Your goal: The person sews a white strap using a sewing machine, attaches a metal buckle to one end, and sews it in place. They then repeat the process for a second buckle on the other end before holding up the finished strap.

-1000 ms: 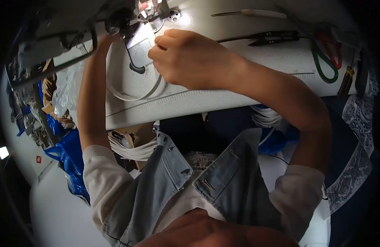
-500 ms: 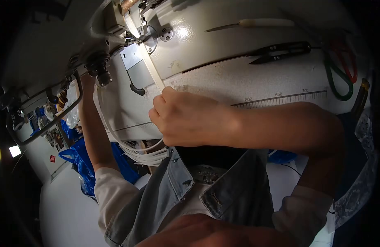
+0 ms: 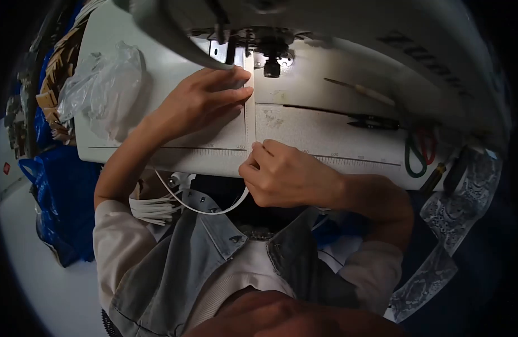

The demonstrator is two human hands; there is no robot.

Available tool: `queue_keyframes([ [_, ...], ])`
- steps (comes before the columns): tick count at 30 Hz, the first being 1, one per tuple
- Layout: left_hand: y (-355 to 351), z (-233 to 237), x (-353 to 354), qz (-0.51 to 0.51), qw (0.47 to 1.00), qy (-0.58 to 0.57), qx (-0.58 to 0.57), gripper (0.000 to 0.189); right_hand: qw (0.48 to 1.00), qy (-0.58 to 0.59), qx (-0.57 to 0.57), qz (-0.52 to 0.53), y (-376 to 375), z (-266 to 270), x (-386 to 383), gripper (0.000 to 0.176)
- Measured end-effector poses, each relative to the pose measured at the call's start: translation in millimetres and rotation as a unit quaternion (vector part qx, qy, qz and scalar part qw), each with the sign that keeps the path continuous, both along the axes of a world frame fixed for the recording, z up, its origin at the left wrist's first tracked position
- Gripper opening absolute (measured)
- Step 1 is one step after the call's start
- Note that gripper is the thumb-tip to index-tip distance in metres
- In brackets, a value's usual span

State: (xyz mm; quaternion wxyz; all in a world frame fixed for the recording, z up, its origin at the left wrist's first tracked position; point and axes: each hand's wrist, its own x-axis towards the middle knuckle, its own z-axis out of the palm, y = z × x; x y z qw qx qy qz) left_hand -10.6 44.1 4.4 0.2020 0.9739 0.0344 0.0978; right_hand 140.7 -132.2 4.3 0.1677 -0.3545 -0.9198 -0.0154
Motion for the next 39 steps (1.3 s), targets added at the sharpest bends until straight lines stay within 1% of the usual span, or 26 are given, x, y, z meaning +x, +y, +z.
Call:
queue_keyframes([
  [1,-1.1,-2.6,0.3,0.01,1.0,-0.014,-0.004,0.032,1.0,-0.007,0.003,-0.004,-1.3,-0.2,1.1,0.016],
  [2,-0.5,-5.5,2.1,-0.013,0.999,-0.031,0.013,0.032,1.0,-0.021,0.0,0.005,-2.1,-3.8,2.3,0.016],
  [3,0.1,-8.1,4.3,-0.037,0.998,-0.047,0.032,0.032,1.0,-0.01,-0.002,0.0,-1.2,-6.3,3.0,0.018],
  [5,1.1,-7.9,9.1,-0.032,0.996,-0.066,0.041,0.032,1.0,-0.005,-0.009,0.002,-0.5,-7.2,7.6,0.021],
  [7,4.8,-10.2,10.4,-0.029,0.995,-0.079,0.051,0.032,0.994,0.007,-0.108,-0.011,4.2,2.5,12.9,0.044],
  [9,11.1,-17.1,12.3,-0.015,0.992,-0.107,0.062,0.032,0.993,0.01,-0.113,-0.019,11.3,6.3,17.4,0.047],
  [10,11.7,-19.2,14.4,-0.004,0.993,-0.114,0.042,0.031,0.993,0.02,-0.115,-0.031,14.5,6.2,18.9,0.05],
  [14,12.6,-26.7,14.3,0.024,0.992,-0.12,0.044,0.028,0.992,0.046,-0.102,-0.058,26.1,1.1,23.1,0.05],
  [16,12.7,-19.1,11.4,-0.03,0.993,-0.106,0.042,0.027,0.991,0.042,-0.093,-0.089,30.2,-2.6,25.6,0.048],
  [20,9.1,-9.1,13.3,-0.043,0.995,-0.086,0.013,0.026,0.987,0.05,-0.098,-0.114,35.3,-2.7,32.9,0.044],
  [22,10.4,-7.1,15.5,-0.009,0.999,-0.051,0.013,0.026,0.984,0.075,-0.086,-0.138,38.3,-2.1,34.9,0.039],
  [23,11.6,-7.4,16.4,-0.01,0.999,-0.052,0.011,0.026,0.984,0.074,-0.088,-0.138,39.6,-1.6,35.7,0.039],
  [25,12.3,-8.4,17.2,0.014,0.994,-0.099,0.041,0.026,0.984,0.067,-0.086,-0.138,39.7,-0.7,36.4,0.034],
  [26,12.4,-6.5,15.0,0.014,0.994,-0.098,0.038,0.026,0.984,0.068,-0.089,-0.138,35.7,-1.7,37.1,0.034],
  [28,16.1,1.1,7.0,-0.001,0.998,-0.069,0.002,0.025,0.993,0.059,-0.092,-0.043,24.4,-3.0,38.1,0.03],
  [29,19.9,6.9,1.2,0.003,0.998,-0.069,0.0,0.025,0.993,0.059,-0.095,-0.039,20.9,0.0,35.8,0.03],
  [31,26.4,21.6,-12.7,0.0,0.987,-0.007,-0.162,0.023,0.996,-0.024,-0.088,-0.015,11.2,6.5,28.3,0.027],
  [32,26.1,28.9,-16.3,0.0,0.986,-0.003,-0.166,0.023,0.995,-0.02,-0.091,-0.015,6.5,6.4,25.9,0.027],
  [34,23.7,39.5,-21.6,-0.049,0.985,0.087,-0.142,0.023,0.994,0.005,-0.111,0.025,1.0,5.8,24.1,0.026],
  [35,25.2,37.6,-24.6,-0.049,0.985,0.087,-0.143,0.023,0.993,0.005,-0.112,0.025,1.6,4.9,23.1,0.026],
  [37,23.4,33.8,-31.4,-0.143,0.968,0.091,-0.186,0.025,0.994,0.012,-0.097,0.043,-1.8,4.9,19.6,0.024],
  [38,17.0,32.0,-31.8,-0.141,0.965,0.098,-0.199,0.025,0.993,0.022,-0.108,0.045,-5.2,6.0,17.0,0.024],
  [39,11.3,30.7,-25.7,-0.101,0.97,0.058,-0.211,0.026,0.994,-0.002,-0.099,0.05,-4.9,7.8,17.5,0.023],
])
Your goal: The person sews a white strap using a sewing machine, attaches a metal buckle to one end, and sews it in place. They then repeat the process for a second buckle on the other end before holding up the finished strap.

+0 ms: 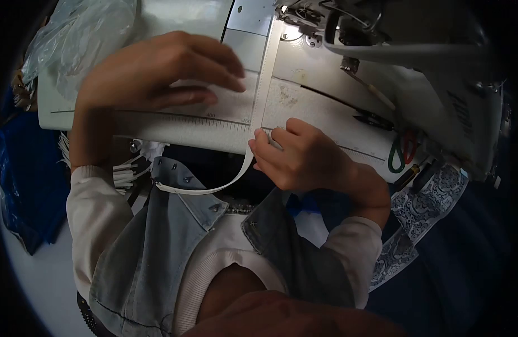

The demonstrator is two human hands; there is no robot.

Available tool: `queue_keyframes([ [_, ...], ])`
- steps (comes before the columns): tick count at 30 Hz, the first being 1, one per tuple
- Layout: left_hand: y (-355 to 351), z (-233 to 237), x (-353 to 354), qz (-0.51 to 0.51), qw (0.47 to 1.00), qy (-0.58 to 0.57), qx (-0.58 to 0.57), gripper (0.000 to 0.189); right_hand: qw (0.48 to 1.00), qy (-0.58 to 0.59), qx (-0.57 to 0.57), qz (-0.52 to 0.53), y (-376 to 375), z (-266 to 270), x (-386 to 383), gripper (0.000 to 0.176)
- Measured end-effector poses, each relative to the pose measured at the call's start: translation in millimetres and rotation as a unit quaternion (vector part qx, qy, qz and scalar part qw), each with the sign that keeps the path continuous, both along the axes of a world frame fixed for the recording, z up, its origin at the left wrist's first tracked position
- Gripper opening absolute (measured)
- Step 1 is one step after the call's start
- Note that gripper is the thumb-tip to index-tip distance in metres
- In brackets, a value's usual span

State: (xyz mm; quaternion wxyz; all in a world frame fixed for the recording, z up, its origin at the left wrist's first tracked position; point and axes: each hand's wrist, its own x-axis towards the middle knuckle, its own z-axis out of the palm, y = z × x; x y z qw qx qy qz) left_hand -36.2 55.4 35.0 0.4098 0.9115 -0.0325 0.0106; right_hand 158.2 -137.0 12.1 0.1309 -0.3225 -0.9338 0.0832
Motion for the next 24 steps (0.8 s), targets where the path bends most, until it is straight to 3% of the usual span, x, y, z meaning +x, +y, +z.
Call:
queue_keyframes([
  [2,-6.8,-13.0,9.9,0.087,0.993,-0.064,0.045,0.029,0.999,-0.035,0.019,0.01,3.5,-2.2,2.1,0.023],
  [3,-10.1,-19.7,13.8,0.088,0.993,-0.064,0.043,0.029,1.0,-0.018,0.017,0.018,1.2,-4.7,0.0,0.022],
  [5,-11.8,-29.9,24.1,0.084,0.973,-0.141,0.161,0.029,1.0,-0.002,0.018,0.025,-1.3,-6.2,-0.5,0.022],
  [14,-18.2,-42.5,25.9,0.044,0.969,-0.128,0.206,0.02,0.997,0.013,0.021,0.068,-4.5,-6.7,-6.5,0.018],
  [21,-21.1,-39.3,22.9,0.04,0.975,-0.086,0.2,0.023,0.998,0.008,0.031,0.059,-5.8,-7.0,-8.8,0.019],
  [24,-26.8,-40.0,23.0,0.053,0.962,-0.09,0.251,0.024,0.999,-0.001,0.019,0.045,-7.9,-7.7,-7.1,0.02],
])
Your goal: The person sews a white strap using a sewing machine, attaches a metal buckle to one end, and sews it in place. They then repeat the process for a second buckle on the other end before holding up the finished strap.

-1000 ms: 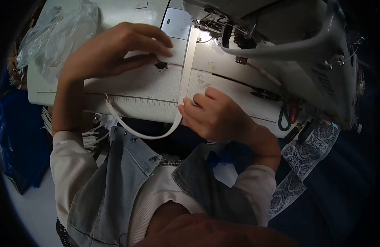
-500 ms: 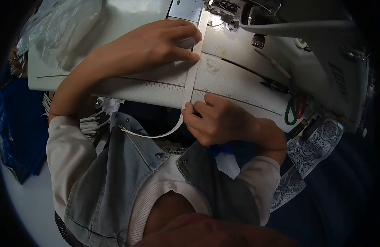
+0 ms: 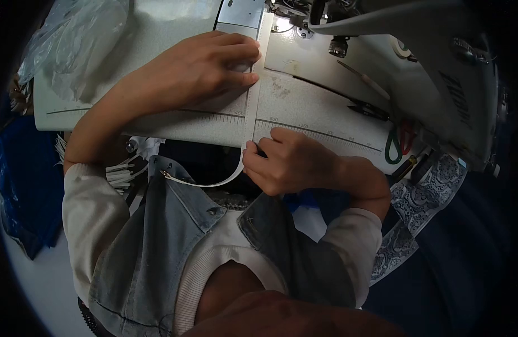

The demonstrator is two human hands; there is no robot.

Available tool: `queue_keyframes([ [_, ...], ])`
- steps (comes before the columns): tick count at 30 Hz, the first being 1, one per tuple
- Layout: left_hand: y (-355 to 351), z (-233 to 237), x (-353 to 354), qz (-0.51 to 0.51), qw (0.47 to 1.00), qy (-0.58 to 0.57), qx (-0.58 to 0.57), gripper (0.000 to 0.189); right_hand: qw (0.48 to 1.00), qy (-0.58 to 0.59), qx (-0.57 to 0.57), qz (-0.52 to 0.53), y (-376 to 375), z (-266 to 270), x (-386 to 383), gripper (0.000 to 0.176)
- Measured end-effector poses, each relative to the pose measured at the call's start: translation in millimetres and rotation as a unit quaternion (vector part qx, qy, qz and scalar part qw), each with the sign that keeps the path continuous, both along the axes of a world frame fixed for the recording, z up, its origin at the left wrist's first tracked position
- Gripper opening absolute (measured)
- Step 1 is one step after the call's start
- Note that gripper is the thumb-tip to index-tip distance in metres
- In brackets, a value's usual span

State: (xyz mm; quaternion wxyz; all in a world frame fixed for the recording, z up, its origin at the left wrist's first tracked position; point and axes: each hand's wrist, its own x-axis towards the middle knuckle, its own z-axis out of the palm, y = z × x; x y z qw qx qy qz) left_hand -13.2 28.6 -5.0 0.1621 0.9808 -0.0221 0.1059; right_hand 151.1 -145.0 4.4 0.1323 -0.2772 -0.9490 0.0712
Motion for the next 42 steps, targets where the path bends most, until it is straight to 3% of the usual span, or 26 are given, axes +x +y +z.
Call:
queue_keyframes([
  [2,-0.6,0.0,0.4,-0.003,1.0,-0.023,0.006,0.015,1.0,0.005,-0.009,0.0,0.9,-2.1,-1.4,0.023],
  [6,6.6,0.9,4.5,0.007,0.999,-0.038,0.0,0.017,0.998,0.027,0.003,-0.052,6.2,-3.3,1.6,0.027],
  [12,21.3,-12.7,8.9,0.052,0.997,-0.064,-0.005,0.024,0.994,0.026,-0.04,-0.098,23.6,-2.9,15.5,0.027],
  [14,26.5,-13.1,9.3,0.058,0.998,-0.008,0.016,0.04,0.992,0.011,-0.062,-0.107,28.6,-1.6,19.7,0.029],
  [17,27.5,-14.4,13.3,0.076,0.997,-0.018,0.024,0.043,0.988,0.021,-0.065,-0.138,34.8,-4.1,23.7,0.03],
  [25,37.2,-24.0,17.8,0.111,0.993,-0.042,-0.011,0.039,0.97,0.035,-0.015,-0.238,48.0,-14.1,29.5,0.029],
  [32,54.9,-43.4,3.6,0.172,0.983,-0.062,-0.02,0.035,0.973,0.042,-0.018,-0.228,43.7,-10.9,31.2,0.027],
  [33,48.6,-38.6,7.1,0.171,0.983,-0.062,-0.019,0.035,0.977,0.043,-0.047,-0.202,39.5,-9.1,29.1,0.027],
  [35,21.8,-18.5,16.1,0.057,0.991,-0.123,-0.008,0.03,0.98,0.044,-0.077,-0.178,36.6,-8.0,27.2,0.027],
  [36,13.4,-11.5,15.6,0.055,0.996,-0.066,0.012,0.024,0.98,0.048,-0.083,-0.172,36.4,-7.9,26.9,0.028],
  [42,17.1,-24.4,12.9,0.056,0.996,-0.069,0.029,0.03,0.974,0.113,-0.056,-0.189,39.7,-16.9,26.5,0.024],
])
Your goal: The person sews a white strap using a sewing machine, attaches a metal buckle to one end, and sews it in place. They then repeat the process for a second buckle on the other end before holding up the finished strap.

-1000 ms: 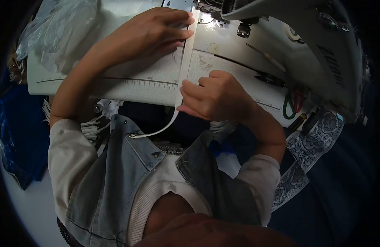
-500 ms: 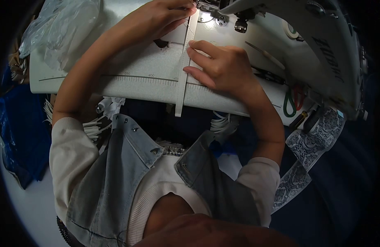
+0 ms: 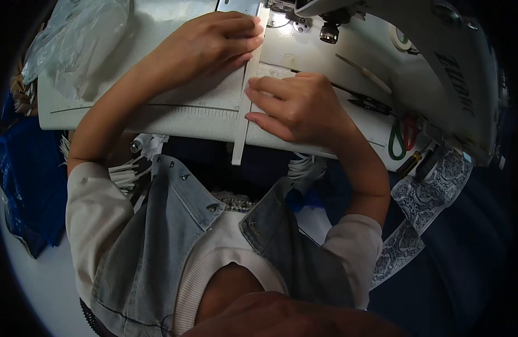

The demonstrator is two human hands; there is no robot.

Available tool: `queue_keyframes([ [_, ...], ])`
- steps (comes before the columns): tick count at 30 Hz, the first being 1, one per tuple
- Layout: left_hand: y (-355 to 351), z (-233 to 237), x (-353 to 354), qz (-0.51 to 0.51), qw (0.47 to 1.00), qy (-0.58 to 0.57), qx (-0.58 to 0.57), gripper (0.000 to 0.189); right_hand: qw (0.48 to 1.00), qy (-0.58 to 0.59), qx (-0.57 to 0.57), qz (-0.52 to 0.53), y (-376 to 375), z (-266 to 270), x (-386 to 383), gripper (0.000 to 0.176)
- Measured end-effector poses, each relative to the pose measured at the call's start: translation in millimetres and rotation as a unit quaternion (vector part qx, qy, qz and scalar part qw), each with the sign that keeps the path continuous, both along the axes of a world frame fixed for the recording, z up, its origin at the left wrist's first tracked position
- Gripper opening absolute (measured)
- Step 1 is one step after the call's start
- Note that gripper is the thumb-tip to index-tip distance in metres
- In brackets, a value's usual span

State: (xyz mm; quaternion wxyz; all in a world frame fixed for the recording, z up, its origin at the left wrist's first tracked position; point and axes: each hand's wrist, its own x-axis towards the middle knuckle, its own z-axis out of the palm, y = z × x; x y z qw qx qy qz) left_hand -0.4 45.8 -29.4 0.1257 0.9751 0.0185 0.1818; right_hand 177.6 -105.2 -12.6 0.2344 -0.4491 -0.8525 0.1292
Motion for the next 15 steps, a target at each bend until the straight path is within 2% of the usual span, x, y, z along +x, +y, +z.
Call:
queue_keyframes([
  [5,6.8,7.7,5.3,0.03,0.999,0.021,0.009,0.036,0.999,-0.004,0.022,-0.046,6.5,1.5,4.4,0.023],
  [9,5.5,7.6,6.5,0.066,0.997,0.027,-0.011,0.039,0.997,-0.049,0.004,-0.066,8.5,3.0,6.8,0.031],
  [15,11.0,4.2,1.4,0.025,1.0,0.011,-0.006,0.042,0.996,-0.042,0.009,-0.074,7.7,1.6,6.4,0.033],
])
